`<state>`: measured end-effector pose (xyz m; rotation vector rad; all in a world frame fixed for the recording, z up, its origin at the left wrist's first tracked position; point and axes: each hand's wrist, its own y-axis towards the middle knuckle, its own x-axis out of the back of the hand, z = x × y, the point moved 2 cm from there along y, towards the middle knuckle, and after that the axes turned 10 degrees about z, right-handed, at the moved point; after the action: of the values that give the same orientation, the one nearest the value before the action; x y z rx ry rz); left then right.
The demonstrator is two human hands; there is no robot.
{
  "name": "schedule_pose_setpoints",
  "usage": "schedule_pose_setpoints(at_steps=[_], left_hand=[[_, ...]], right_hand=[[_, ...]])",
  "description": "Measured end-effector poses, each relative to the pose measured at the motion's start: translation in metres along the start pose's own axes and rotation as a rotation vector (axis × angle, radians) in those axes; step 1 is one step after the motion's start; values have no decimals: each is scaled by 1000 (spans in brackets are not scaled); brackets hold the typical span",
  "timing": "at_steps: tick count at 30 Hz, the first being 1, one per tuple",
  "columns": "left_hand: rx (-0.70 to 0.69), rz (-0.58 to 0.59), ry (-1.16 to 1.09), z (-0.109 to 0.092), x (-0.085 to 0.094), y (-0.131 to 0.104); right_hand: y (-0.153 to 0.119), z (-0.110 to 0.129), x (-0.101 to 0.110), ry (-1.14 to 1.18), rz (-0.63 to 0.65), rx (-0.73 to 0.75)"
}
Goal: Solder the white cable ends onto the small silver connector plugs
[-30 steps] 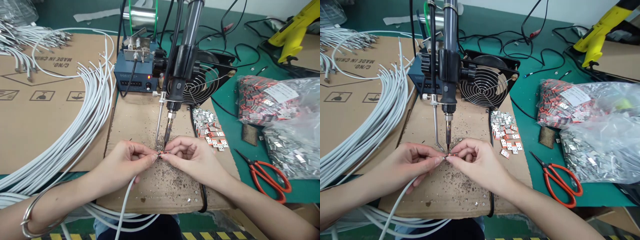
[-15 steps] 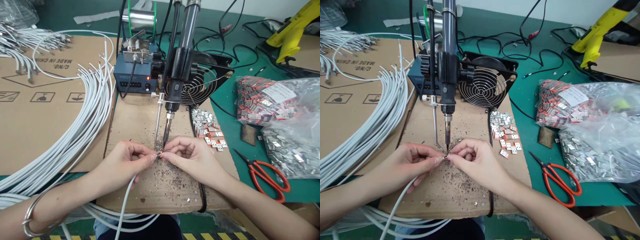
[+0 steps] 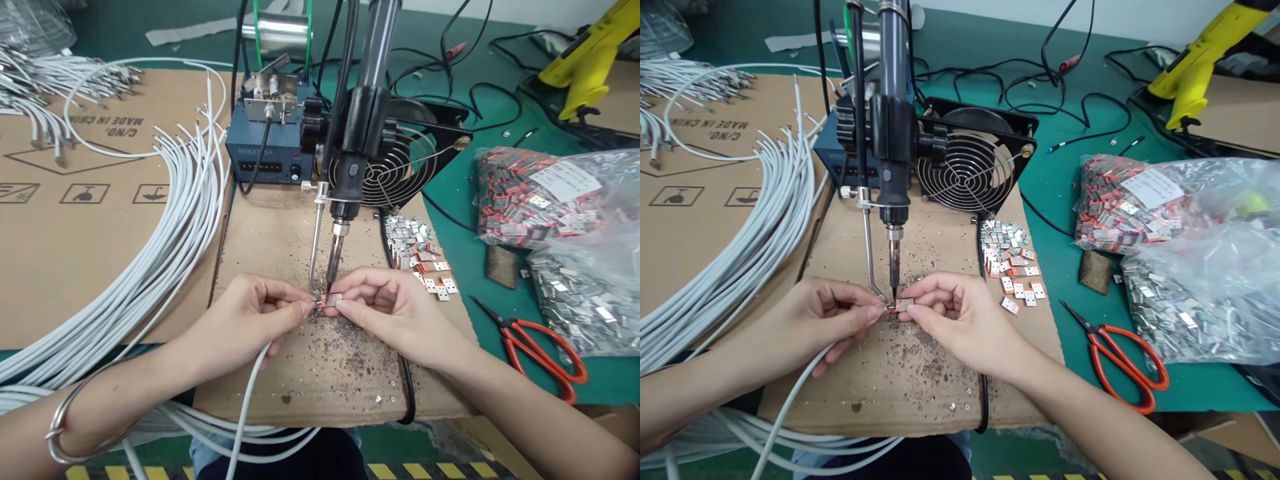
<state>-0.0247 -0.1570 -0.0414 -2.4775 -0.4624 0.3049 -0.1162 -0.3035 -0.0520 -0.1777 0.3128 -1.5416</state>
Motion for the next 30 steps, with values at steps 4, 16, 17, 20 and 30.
schedule_pose_setpoints(at_steps=[4,16,17,20,30], left_hand=[[-4,40,-11,-2,0,0],[0,7,-40,-1,-2,-2],[5,18,-47,-1,-3,-2],[16,29,-60,-1,-3,-2],[42,34,-38,-1,-1,-2]], right_hand=[[-1,1,2,-5,22,1],[-1,-1,2,40,24,-4],[-1,-1,2,43,27,-1],[-2,0,3,44,42,-2],[-2,1,3,18,35,14]])
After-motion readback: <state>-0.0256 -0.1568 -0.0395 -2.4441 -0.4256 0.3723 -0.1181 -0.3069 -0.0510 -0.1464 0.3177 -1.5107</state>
